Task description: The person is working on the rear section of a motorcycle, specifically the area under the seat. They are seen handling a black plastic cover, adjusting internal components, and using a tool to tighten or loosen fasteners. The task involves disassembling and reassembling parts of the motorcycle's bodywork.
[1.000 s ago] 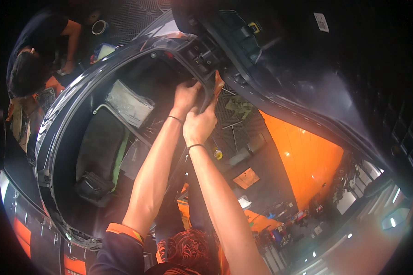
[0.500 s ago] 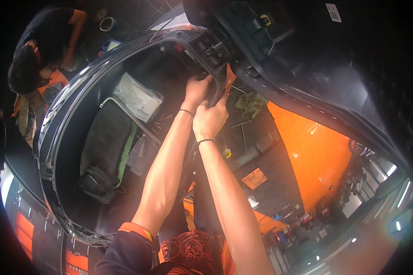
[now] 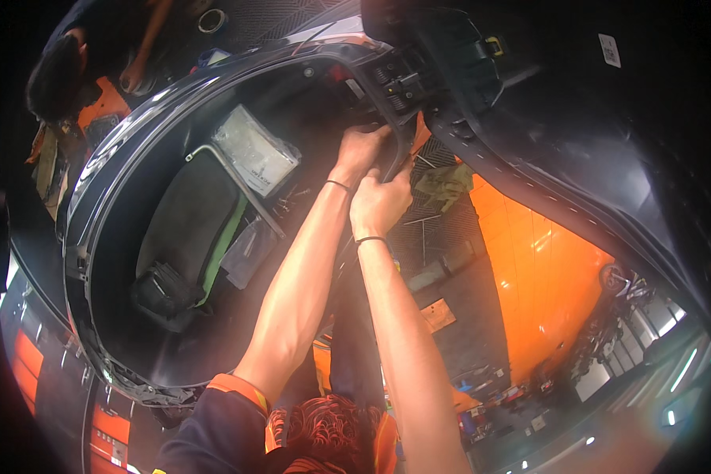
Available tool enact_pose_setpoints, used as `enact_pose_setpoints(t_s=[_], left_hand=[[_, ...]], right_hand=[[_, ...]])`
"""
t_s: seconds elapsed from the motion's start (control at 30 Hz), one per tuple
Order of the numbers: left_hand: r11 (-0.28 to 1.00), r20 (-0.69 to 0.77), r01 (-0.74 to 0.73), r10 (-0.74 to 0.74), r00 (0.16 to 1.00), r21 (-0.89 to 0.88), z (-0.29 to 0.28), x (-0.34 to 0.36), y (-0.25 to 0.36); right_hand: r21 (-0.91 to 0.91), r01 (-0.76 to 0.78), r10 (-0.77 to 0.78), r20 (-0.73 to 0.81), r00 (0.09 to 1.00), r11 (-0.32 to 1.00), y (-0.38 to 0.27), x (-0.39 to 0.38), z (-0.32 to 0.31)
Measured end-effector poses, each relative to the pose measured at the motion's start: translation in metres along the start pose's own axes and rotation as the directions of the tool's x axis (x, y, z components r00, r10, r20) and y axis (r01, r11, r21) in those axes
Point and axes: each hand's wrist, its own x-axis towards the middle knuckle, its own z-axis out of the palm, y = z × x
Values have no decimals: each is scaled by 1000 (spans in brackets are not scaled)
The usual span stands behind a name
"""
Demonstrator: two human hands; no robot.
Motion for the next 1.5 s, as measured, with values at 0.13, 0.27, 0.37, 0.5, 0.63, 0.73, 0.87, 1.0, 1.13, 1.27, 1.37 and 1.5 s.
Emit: enact_pose_setpoints(t_s=[0.13,0.27,0.37,0.5,0.63,0.73,0.87,1.0,1.13,1.27,1.37,1.5], left_hand=[[999,30,30,-31,999,17,0,-6,9],[996,158,31,-18,987,-80,-7,2,5],[998,168,20,-9,986,-67,-10,6,6],[991,39,-31,26,999,132,-7,9,1],[991,82,-1,-10,997,130,-7,5,8],[999,135,-4,-1,991,35,-9,1,13],[999,139,22,-18,990,-27,-12,5,12],[993,110,18,-31,993,113,-8,2,16],[992,183,-9,-14,983,127,-13,9,7],[1000,259,15,-11,966,-12,-15,11,4],[993,154,114,-116,981,24,-13,12,11],[996,98,-70,64,993,51,-6,13,4]], right_hand=[[12,-35,35,17,999,999,-1,0,-1],[-33,-5,5,8,1000,999,2,2,0],[-3,-33,33,34,999,999,-1,1,-2],[4,-41,40,60,997,999,-6,-1,-2],[-10,-25,26,30,999,1000,2,2,0],[-36,-24,25,13,1000,999,6,4,1],[2,-52,52,52,997,999,-6,-2,-1],[-24,-43,44,35,998,999,2,2,0],[-6,-50,50,55,997,999,-3,-1,0],[10,-29,29,42,999,1000,1,2,0],[42,-49,47,43,998,998,3,2,1],[-5,5,-5,28,1000,1000,9,4,4]])
